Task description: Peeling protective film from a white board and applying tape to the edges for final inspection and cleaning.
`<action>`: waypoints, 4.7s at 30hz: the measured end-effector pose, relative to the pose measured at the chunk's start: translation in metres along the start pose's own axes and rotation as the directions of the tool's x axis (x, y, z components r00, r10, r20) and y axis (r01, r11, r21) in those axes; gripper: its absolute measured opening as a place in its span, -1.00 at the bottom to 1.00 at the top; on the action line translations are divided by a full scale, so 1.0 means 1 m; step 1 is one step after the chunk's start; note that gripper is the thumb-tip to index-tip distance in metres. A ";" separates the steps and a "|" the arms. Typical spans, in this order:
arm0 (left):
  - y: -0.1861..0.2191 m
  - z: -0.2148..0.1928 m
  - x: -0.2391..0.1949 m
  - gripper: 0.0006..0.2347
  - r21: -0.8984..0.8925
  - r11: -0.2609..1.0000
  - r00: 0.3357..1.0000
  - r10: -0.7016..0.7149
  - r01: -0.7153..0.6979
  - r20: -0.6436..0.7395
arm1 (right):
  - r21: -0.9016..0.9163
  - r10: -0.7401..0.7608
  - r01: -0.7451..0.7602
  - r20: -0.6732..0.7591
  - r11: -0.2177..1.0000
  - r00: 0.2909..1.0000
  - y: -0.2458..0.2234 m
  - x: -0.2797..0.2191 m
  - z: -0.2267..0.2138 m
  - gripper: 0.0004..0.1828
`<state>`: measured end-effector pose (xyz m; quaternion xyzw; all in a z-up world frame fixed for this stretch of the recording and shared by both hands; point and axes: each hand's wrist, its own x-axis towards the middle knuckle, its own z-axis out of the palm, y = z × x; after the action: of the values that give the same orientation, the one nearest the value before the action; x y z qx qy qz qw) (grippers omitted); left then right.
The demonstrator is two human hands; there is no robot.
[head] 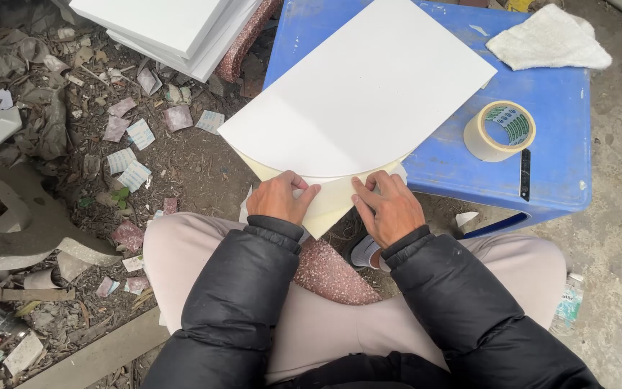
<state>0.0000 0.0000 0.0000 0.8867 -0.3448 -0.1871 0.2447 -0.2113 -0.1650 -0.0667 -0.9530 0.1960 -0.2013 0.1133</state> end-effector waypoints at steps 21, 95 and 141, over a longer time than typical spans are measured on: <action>-0.016 0.009 0.009 -0.73 0.064 0.983 0.984 0.169 -0.173 0.063 | -0.133 -0.081 0.105 0.178 0.985 0.981 -0.008 0.022 -0.022 -0.63; 0.009 0.108 0.024 -0.88 0.320 0.835 0.891 0.445 -0.448 0.088 | -0.127 -0.065 0.125 0.397 0.984 0.915 0.005 0.028 -0.010 -0.59; -0.005 0.009 -0.051 -0.64 -0.525 0.752 0.824 0.545 -0.398 0.154 | 0.704 0.374 -0.521 0.371 0.484 0.850 -0.039 -0.007 -0.049 -0.51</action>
<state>-0.0372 0.0357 -0.0021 0.6435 -0.5363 -0.3276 0.4371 -0.2251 -0.1334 -0.0140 -0.7332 0.3196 -0.1487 0.5816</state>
